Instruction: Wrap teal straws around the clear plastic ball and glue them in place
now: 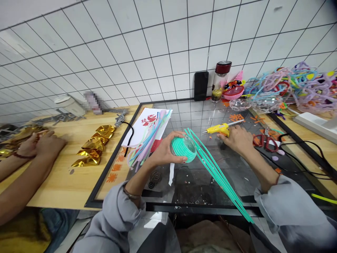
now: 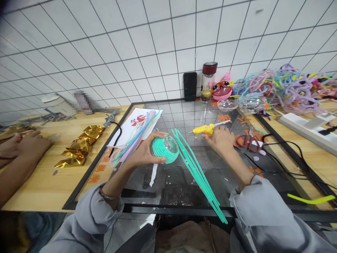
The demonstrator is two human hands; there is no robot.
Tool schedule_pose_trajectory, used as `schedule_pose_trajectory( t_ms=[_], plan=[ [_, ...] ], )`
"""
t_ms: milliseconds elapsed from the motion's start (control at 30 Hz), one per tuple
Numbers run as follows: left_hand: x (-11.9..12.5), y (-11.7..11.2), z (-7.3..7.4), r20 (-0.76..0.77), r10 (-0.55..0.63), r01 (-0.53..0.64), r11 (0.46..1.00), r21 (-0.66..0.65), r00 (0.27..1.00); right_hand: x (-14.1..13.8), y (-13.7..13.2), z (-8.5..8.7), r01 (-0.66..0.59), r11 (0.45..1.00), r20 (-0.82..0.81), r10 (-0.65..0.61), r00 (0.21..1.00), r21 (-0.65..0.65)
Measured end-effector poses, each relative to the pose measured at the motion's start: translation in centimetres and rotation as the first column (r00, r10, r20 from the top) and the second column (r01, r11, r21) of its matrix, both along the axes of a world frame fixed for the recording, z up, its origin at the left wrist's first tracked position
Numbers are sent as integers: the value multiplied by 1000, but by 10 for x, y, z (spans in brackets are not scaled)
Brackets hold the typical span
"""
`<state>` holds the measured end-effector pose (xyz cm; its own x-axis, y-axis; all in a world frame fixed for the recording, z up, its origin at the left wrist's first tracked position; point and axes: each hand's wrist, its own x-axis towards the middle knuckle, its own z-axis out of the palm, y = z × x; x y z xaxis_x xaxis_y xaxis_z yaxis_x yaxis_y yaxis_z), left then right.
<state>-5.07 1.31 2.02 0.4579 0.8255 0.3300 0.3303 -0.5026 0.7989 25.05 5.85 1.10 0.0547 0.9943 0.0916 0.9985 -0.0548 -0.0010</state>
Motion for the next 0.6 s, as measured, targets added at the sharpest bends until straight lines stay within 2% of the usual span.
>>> schedule_pose_trajectory(
  t_ms=[133, 233, 333, 433, 533, 600],
  plan=[
    [0, 0, 0, -3, -1, 1, 1000, -10, 1000, -2, 7, -1, 35, 999, -60, -36, 998, -21],
    [1, 0, 0, 1, -10, 10, 1000, 6, 1000, -1, 11, 0, 100, 994, -176, -104, 979, -35],
    [0, 1, 0, 4, -7, 7, 1000, 7, 1000, 2, 11, 5, 152, 987, -321, -131, 938, 42],
    [0, 2, -3, 18, -11, 11, 1000, -4, 1000, 1, 5, 12, 141, 960, -468, -12, 884, 241],
    [-1, 4, -5, 41, -13, 13, 1000, -14, 999, -4, -5, 16, 80, 881, -541, 212, 814, 466],
    [-2, 4, -5, 42, -1, 2, 1000, -23, 999, -9, -12, 17, 21, 835, -542, 337, 770, 550]
  ],
)
